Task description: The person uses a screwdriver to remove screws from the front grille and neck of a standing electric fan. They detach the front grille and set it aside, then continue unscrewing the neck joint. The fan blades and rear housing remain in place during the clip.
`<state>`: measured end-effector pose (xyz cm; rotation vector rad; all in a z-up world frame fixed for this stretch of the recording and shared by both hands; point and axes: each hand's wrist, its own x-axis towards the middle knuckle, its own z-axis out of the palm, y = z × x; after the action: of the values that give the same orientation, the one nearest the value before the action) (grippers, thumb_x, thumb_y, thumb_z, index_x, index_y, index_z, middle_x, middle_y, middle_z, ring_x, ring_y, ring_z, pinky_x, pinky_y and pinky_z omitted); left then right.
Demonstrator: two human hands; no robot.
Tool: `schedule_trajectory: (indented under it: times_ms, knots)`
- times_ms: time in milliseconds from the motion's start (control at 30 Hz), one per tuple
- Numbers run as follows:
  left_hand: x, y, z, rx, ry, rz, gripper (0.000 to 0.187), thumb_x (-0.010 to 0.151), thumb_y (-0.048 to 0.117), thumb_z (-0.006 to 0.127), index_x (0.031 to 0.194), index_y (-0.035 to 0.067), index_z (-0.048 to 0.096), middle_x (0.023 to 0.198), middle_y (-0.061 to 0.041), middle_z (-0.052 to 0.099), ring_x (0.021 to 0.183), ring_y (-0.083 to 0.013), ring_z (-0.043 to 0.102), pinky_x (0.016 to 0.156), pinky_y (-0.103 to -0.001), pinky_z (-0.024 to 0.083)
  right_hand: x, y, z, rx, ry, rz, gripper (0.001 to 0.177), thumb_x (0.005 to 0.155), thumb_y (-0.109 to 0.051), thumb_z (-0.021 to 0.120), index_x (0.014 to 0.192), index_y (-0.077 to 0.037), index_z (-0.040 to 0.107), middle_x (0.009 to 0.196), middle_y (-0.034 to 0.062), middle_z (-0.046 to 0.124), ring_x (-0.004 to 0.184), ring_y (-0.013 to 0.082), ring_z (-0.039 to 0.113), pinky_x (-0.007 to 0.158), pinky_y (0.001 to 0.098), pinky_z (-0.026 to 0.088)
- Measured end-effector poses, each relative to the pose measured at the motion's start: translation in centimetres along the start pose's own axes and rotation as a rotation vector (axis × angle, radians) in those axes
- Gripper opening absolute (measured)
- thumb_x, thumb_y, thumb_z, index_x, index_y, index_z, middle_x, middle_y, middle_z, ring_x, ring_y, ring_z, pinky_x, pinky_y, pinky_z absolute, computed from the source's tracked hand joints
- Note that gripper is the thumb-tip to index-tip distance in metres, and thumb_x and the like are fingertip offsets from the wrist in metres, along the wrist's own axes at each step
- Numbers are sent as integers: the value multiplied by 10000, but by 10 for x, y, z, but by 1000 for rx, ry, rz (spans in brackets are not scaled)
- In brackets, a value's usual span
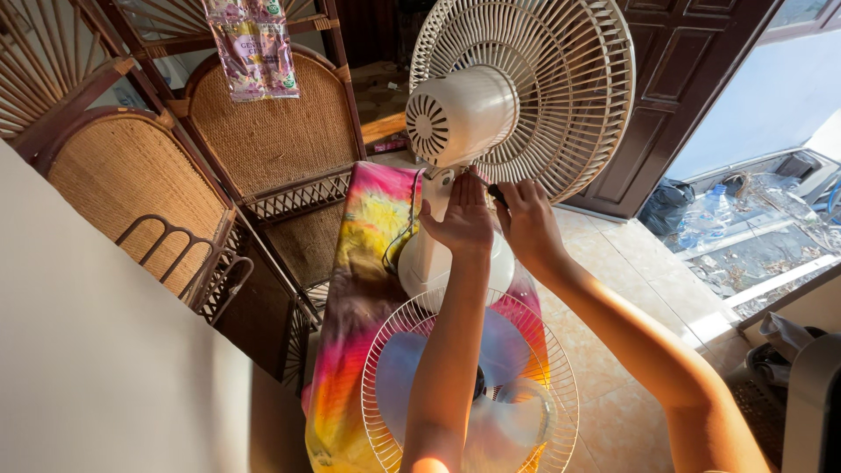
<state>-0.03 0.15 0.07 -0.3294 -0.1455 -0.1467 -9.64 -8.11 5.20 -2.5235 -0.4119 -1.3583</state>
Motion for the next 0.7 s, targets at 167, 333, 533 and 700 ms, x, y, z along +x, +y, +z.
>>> schedule_trajectory:
  times_ms: [167,333,533,700]
  knots:
    - [1,-2,2,-1,5,10,1013,871,534,597,1453,-232,279,1495,-327,379,1415,-405,427,1201,-456,373,0,2,0,-14,-131,94,284,1025,-79,622,1297,-4,599,1005,165,563,971,358,590,822,477,504]
    - [0,-3,2,22,16,33,1013,871,541,593,1448,-231,281,1494,-328,380,1421,-402,422,1195,-457,361,-7,-1,-1,-93,65,-73,268,957,-70,628,1221,-38,597,1048,160,564,979,364,591,848,455,530]
    - [1,-1,0,20,1,10,1026,872,549,592,1462,-227,269,1500,-322,378,1423,-394,418,1207,-450,364,-7,3,-3,-136,-103,-18,378,958,-64,663,1334,-51,630,952,155,570,917,313,597,689,435,517]
    - [1,-1,2,40,14,23,1031,872,548,582,1471,-219,242,1516,-324,353,1436,-397,403,1213,-458,357,-6,1,-3,-132,-7,-64,363,977,-41,660,1325,44,602,1002,159,576,950,333,566,803,421,528]
